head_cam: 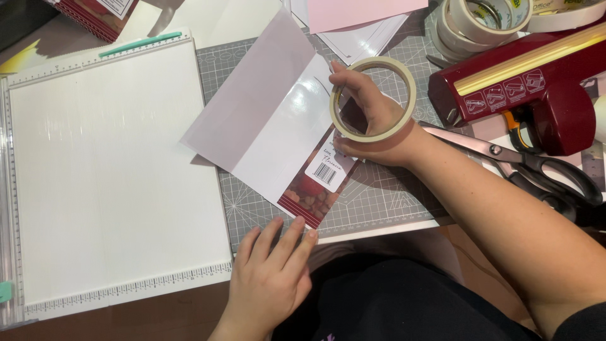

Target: The person places double-sided tape onto a clear plastic wrapper containing a chocolate bar, cuts the tape with scissors, and then folds the wrapper over the chocolate bar to seal it.

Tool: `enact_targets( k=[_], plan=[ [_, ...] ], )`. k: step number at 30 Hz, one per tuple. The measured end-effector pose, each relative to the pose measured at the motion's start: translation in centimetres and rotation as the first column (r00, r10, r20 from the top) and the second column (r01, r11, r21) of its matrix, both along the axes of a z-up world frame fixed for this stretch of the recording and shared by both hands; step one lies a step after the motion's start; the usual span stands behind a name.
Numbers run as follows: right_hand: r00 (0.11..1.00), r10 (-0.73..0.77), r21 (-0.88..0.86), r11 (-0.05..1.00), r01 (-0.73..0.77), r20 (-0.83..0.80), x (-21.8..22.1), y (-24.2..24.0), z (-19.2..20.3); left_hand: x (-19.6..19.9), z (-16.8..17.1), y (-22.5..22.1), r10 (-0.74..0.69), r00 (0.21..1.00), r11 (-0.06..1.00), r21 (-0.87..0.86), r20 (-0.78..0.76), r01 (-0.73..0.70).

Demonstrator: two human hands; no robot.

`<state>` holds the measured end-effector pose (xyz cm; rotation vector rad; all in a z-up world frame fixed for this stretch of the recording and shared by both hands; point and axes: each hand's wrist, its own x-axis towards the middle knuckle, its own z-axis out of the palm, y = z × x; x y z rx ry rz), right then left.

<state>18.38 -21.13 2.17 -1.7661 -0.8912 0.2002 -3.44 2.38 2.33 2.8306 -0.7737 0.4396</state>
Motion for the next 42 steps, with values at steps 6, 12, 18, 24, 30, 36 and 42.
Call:
enact_targets(
  k=[6, 12, 18, 24, 30, 36, 42],
  plan=[
    [0.994, -0.002, -0.127, 0.992, 0.016, 0.113, -0.2, 0.2, 0.1, 4.4, -0.4, -3.6, 0.046, 0.999, 0.953, -0.298, -0.013, -0.048],
    [0.942, 0.044, -0.213, 0.977, 0.029, 0.332, -0.5, 0.8, 0.3, 6.9, -3.3, -5.4, 0.225, 0.921, 0.944, -0.162, -0.317, -0.287],
    [0.821, 0.120, -0.506, 0.833, 0.222, 0.558, 1.2, -1.2, 0.2, 7.0, -2.6, -5.5, 0.226, 0.873, 0.959, -0.055, -0.432, -0.276],
    [0.954, 0.076, -0.855, 0.468, 0.224, 0.291, 3.8, -1.7, 5.2, 6.9, -4.0, -5.6, 0.291, 0.936, 0.953, -0.030, -0.198, -0.302],
    [0.900, 0.084, -0.858, 0.351, 0.374, 0.427, 5.2, -2.4, 5.3, 6.9, -4.0, -5.6, 0.286, 0.939, 0.953, -0.041, -0.193, -0.299],
    [0.818, 0.146, -0.812, 0.306, 0.498, 0.557, 6.3, -4.1, 5.9, 7.0, -4.1, -5.6, 0.288, 0.936, 0.953, -0.032, -0.202, -0.300],
    [0.695, -0.081, -0.566, 0.517, 0.642, 0.714, 5.8, -7.8, 7.0, 9.1, -2.1, -7.0, 0.236, 0.917, 0.965, -0.033, -0.321, -0.260]
  ],
)
